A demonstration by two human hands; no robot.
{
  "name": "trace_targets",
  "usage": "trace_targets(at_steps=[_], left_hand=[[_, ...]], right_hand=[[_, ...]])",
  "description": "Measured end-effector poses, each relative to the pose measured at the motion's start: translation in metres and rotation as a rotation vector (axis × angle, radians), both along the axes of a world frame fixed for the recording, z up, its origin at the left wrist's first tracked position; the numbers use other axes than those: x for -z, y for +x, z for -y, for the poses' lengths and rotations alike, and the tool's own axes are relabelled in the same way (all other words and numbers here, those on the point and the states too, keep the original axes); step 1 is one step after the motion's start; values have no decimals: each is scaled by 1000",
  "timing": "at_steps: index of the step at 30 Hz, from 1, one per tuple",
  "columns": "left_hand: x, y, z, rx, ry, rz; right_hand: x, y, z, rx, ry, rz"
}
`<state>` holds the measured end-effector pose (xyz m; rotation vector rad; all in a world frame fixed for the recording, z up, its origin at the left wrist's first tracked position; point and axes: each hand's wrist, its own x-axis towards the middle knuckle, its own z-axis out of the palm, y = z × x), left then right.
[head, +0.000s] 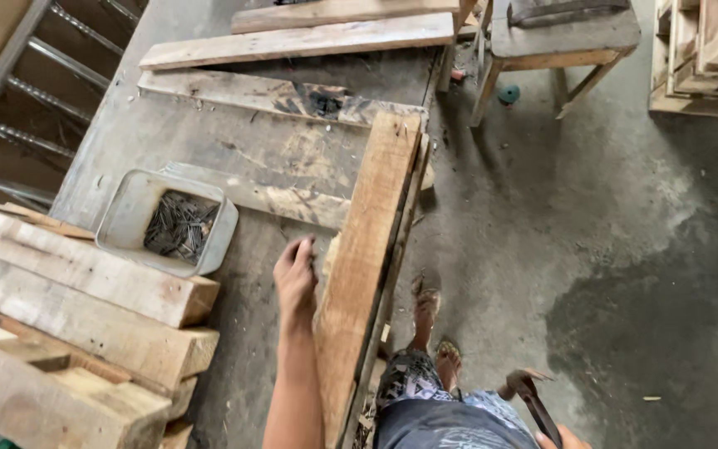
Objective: The person uses a hammer to drive nails into a wooden plank on a workbench. They repeatedly position the plank, place nails, and strike them until flush. The person occasionally repositions the plank and continues hammering along its length.
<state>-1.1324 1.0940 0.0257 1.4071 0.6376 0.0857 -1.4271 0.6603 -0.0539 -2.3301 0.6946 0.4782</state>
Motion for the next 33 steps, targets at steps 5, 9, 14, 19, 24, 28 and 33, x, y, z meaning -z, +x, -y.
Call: trace_targets(at_steps=[5, 9, 14, 19, 24, 28, 33], left_hand=[[-4, 156, 33, 155, 568, 298], [-9, 243, 63, 322, 819, 169], [2, 276, 71, 546, 631, -43], [16, 276, 61, 371, 602, 212], [35, 287, 49, 300, 747, 336], [48, 287, 40, 210, 405, 371], [43, 277, 42, 379, 531, 458]], right_hand=[[3, 54, -11, 21, -56, -50], [-22, 110, -27, 6, -3, -129], [-37, 166, -45, 6, 39, -115], [-18, 187, -60, 9, 87, -166], [-11, 209, -69, -77, 28, -103], [-17, 229, -72, -55, 51, -66], [-31, 257, -69, -34, 36, -79]])
